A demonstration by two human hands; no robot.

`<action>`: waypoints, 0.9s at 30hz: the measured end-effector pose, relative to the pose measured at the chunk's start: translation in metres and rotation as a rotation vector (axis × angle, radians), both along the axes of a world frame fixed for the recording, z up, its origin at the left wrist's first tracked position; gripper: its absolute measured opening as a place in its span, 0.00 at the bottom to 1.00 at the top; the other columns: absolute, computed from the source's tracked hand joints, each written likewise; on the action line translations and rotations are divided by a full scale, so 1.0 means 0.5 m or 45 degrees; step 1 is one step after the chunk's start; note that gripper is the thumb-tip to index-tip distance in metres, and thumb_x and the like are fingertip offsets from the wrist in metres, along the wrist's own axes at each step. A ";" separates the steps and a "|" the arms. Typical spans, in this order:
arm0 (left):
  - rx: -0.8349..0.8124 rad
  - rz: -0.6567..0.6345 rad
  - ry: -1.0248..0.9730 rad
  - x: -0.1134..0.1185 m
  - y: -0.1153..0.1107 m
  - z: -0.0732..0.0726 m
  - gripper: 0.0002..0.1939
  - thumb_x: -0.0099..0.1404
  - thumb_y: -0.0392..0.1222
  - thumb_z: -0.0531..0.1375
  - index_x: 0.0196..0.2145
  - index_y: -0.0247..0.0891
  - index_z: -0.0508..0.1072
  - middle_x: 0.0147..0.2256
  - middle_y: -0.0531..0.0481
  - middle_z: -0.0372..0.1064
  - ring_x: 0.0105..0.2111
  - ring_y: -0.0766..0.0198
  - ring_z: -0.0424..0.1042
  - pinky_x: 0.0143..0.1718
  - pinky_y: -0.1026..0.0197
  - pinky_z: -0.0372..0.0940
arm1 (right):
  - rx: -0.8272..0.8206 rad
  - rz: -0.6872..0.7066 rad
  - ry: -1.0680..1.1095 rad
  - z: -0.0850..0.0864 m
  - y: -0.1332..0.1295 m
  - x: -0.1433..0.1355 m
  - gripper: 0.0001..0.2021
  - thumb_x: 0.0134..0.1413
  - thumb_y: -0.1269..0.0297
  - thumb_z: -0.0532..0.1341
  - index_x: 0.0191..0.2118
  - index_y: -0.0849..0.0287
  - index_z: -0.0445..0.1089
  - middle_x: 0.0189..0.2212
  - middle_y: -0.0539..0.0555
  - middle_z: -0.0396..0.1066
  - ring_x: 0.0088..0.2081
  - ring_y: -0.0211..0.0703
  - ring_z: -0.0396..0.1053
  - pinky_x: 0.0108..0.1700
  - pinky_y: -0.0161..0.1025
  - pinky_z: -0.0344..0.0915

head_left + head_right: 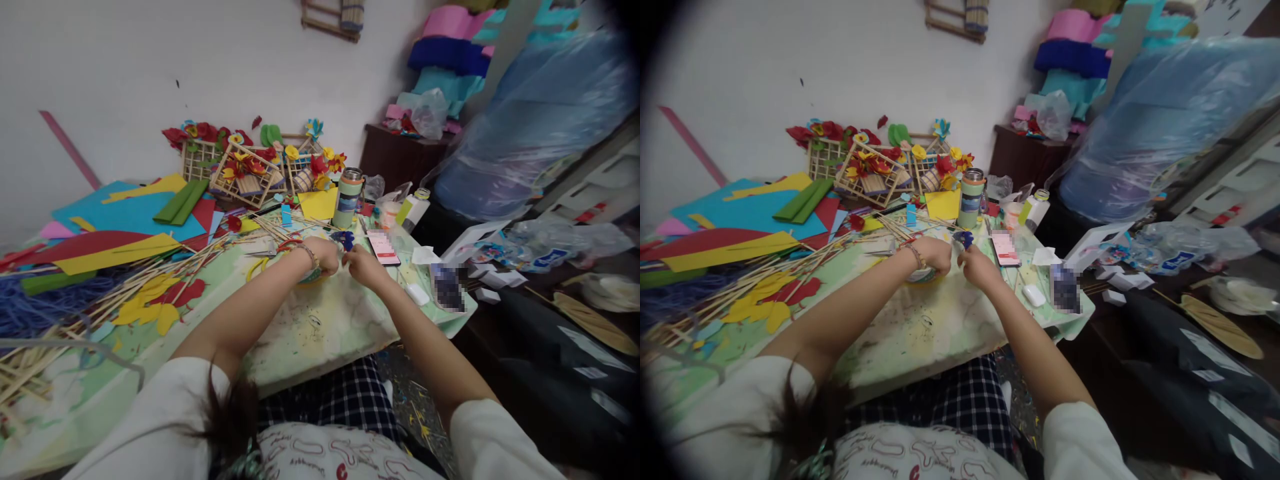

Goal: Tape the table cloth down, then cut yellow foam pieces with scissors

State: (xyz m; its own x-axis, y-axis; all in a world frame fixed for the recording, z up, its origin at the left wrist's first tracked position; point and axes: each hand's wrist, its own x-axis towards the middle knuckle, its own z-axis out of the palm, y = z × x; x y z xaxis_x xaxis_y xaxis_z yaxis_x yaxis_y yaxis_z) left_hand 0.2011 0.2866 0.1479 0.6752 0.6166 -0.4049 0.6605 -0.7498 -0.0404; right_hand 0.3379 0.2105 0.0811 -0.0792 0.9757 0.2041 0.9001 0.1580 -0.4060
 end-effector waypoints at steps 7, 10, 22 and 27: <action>0.007 0.006 -0.077 -0.007 -0.018 0.002 0.22 0.36 0.38 0.62 0.33 0.32 0.79 0.34 0.37 0.76 0.33 0.48 0.74 0.32 0.55 0.67 | 0.194 -0.048 0.344 0.042 -0.016 -0.019 0.09 0.48 0.66 0.61 0.37 0.59 0.71 0.33 0.52 0.64 0.34 0.41 0.65 0.39 0.39 0.65; -0.046 -0.014 -0.134 -0.051 -0.010 0.012 0.19 0.40 0.41 0.61 0.33 0.34 0.79 0.32 0.40 0.76 0.32 0.52 0.73 0.31 0.59 0.65 | 0.099 -0.033 0.748 0.043 -0.028 -0.031 0.16 0.47 0.58 0.64 0.41 0.58 0.68 0.29 0.49 0.64 0.29 0.38 0.66 0.33 0.39 0.67; -0.249 0.515 -1.095 -0.391 -0.003 0.118 0.27 0.45 0.44 0.63 0.45 0.39 0.77 0.41 0.53 0.75 0.37 0.60 0.71 0.38 0.65 0.64 | -0.164 0.107 0.203 -0.106 -0.079 -0.061 0.29 0.61 0.53 0.51 0.63 0.64 0.55 0.64 0.66 0.50 0.65 0.57 0.48 0.65 0.57 0.46; -0.022 0.925 -1.359 -0.448 -0.056 0.141 0.33 0.44 0.48 0.64 0.51 0.42 0.73 0.39 0.53 0.75 0.31 0.64 0.69 0.29 0.67 0.63 | -0.141 0.106 -0.002 -0.125 -0.114 -0.095 0.30 0.62 0.54 0.50 0.64 0.68 0.54 0.66 0.64 0.42 0.67 0.57 0.42 0.66 0.57 0.39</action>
